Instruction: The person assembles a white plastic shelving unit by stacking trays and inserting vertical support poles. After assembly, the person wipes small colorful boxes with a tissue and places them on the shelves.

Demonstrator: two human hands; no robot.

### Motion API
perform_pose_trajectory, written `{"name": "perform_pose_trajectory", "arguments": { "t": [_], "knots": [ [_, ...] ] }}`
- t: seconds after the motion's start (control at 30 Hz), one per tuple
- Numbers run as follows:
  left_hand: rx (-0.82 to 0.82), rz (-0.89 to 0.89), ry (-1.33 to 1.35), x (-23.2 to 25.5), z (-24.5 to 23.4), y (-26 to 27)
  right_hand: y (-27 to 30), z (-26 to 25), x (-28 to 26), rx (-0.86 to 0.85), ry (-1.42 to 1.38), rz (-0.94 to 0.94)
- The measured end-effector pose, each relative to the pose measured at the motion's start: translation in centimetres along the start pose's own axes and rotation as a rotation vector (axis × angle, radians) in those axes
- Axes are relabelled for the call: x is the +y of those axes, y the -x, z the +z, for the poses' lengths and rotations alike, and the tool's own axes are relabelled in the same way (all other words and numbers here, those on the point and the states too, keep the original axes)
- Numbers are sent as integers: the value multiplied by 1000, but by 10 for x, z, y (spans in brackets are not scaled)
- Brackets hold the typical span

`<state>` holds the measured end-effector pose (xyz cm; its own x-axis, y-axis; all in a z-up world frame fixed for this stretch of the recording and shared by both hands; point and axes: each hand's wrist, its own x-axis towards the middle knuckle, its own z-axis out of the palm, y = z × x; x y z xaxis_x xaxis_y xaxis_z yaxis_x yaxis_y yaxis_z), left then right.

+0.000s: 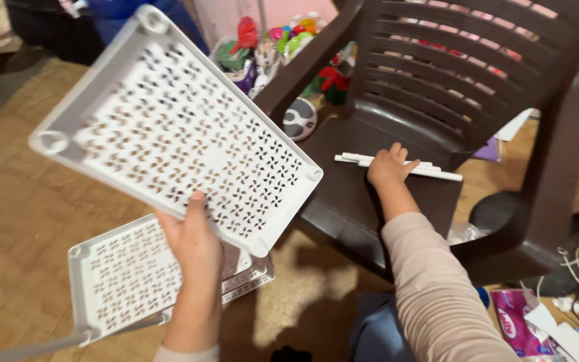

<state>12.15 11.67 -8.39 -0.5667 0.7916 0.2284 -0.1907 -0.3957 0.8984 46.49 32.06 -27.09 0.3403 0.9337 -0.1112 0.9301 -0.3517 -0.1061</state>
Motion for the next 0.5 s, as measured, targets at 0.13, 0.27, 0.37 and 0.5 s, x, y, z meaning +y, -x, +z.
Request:
{"name": "perform_pose_trajectory", "arguments": {
  "t": [0.13, 0.27, 0.37, 0.5],
  "knots": [
    [47, 182, 86, 55, -42, 13, 49, -73, -40, 9, -57, -164],
    [63, 460, 149, 118, -82, 25, 141, -140, -112, 153, -254, -548],
    [87, 602, 168, 162, -111, 40, 222, -149, -181, 130, -231, -815],
    [208, 671, 157, 197, -152, 62, 297, -136, -255, 71, -117, -1032]
  ]
}}
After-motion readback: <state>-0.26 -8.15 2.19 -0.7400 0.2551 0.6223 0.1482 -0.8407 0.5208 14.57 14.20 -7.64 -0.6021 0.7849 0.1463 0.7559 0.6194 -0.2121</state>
